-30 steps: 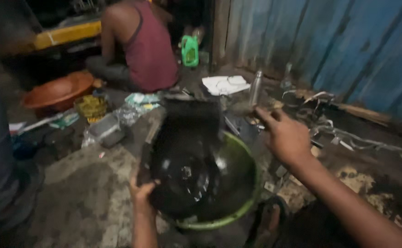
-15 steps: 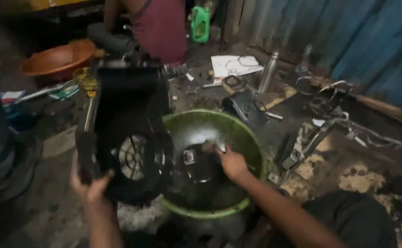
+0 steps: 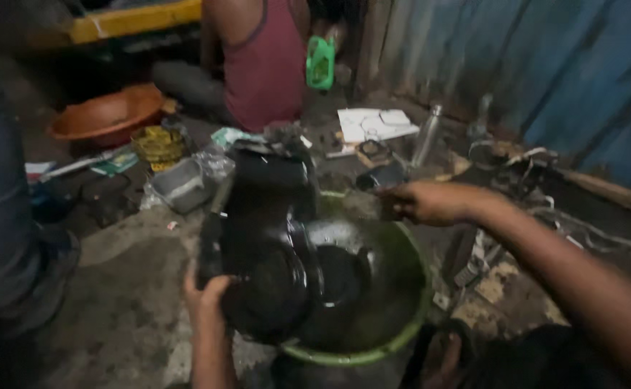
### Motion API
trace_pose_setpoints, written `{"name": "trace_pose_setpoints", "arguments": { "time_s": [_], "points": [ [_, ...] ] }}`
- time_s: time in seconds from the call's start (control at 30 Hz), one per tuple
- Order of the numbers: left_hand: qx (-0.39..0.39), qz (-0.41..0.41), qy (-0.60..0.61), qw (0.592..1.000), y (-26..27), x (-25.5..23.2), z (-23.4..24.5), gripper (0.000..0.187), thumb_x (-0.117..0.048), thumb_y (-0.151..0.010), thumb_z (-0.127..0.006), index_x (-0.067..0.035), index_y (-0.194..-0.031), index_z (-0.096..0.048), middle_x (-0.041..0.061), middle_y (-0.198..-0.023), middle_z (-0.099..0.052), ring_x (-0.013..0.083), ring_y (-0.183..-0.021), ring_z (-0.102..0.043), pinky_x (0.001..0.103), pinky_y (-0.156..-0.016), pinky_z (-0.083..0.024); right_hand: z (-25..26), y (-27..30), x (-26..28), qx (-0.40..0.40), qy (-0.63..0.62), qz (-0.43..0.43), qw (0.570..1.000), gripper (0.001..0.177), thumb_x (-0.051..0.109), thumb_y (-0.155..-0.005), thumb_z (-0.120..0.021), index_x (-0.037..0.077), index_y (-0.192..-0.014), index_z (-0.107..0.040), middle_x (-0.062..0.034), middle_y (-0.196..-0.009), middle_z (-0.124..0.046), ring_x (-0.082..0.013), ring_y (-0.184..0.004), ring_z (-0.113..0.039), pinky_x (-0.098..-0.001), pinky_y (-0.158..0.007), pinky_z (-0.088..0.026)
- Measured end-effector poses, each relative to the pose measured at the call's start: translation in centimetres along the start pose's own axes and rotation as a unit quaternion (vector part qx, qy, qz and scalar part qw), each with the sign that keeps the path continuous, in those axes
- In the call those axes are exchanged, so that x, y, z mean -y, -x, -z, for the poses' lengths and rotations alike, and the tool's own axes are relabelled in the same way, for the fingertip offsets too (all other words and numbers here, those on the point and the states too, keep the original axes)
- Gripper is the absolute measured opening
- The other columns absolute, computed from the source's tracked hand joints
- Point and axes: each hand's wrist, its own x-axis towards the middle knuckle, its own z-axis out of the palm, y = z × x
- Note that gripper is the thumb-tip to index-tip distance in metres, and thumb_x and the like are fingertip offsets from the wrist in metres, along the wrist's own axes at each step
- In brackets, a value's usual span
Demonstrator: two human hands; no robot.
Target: The person scrubs a large, dark mechanical housing with a wire brush while holding it over a green basin filled with liquid. They rotate the part to clean different surfaces and then wipe it with a cloth.
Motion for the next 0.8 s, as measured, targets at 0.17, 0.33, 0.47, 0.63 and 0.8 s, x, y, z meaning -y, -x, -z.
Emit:
{"name": "trace_pose_setpoints", "arguments": {
  "time_s": [0.17, 0.33, 0.47, 0.63, 0.8],
  "points": [
    [0.021, 0.094, 0.046, 0.994, 1.3, -1.1, -3.0, 0.066, -0.006, -0.064, -0.064, 0.000, -0.130, -0.059, 0.013, -0.097, -0.070, 0.0256, -0.078, -0.069, 0.039, -0.068, -0.059, 7.3, 4.1, 8.0, -0.072, 0.045, 0.063, 0.994, 0.069, 0.019, -0.096, -0.052, 0.035, -0.161, -0.037, -0.0028, -0.153, -0.051, -0.0257, -0.133, -0.056, -0.0416, -0.113, -0.039],
    [0.063, 0.155, 0.058, 0.984, 1.0, 1.1, -2.1, 0.046, -0.013, -0.072, -0.065, 0.001, -0.116, -0.062, 0.013, -0.084, -0.066, 0.0251, -0.072, -0.066, 0.039, -0.065, -0.057, 8.1, 2.1, 9.0, -0.163, 0.054, 0.176, 0.969, 0.058, 0.017, -0.097, -0.054, 0.022, -0.153, -0.042, -0.0116, -0.152, -0.052, -0.0318, -0.138, -0.050, -0.0422, -0.114, -0.039],
    [0.047, 0.228, 0.043, 0.972, 0.9, 1.9, -1.5, 0.035, -0.011, -0.071, -0.065, 0.000, -0.104, -0.061, 0.011, -0.082, -0.063, 0.0232, -0.071, -0.064, 0.036, -0.063, -0.055, 8.0, 0.9, 9.1, -0.172, 0.032, 0.174, 0.969, 0.057, 0.016, -0.096, -0.051, 0.021, -0.152, -0.044, -0.0098, -0.152, -0.053, -0.0308, -0.138, -0.052, -0.0405, -0.115, -0.040],
    [0.070, 0.235, 0.056, 0.968, 1.8, -0.1, -2.0, 0.034, -0.009, -0.067, -0.063, -0.005, -0.101, -0.064, 0.008, -0.080, -0.063, 0.0222, -0.071, -0.063, 0.035, -0.064, -0.054, 7.5, 0.5, 9.1, -0.183, 0.055, 0.174, 0.966, 0.055, 0.018, -0.097, -0.054, 0.022, -0.151, -0.044, -0.0105, -0.151, -0.052, -0.0330, -0.137, -0.051, -0.0423, -0.114, -0.039],
    [0.064, 0.247, 0.053, 0.966, 2.1, -0.6, -1.7, 0.038, -0.010, -0.065, -0.059, -0.007, -0.102, -0.067, 0.008, -0.082, -0.068, 0.0217, -0.072, -0.066, 0.035, -0.066, -0.055, 7.2, 0.1, 9.1, -0.174, 0.047, 0.145, 0.973, 0.057, 0.017, -0.096, -0.053, 0.024, -0.152, -0.044, -0.0096, -0.150, -0.054, -0.0327, -0.135, -0.054, -0.0419, -0.113, -0.042]
  ]
}}
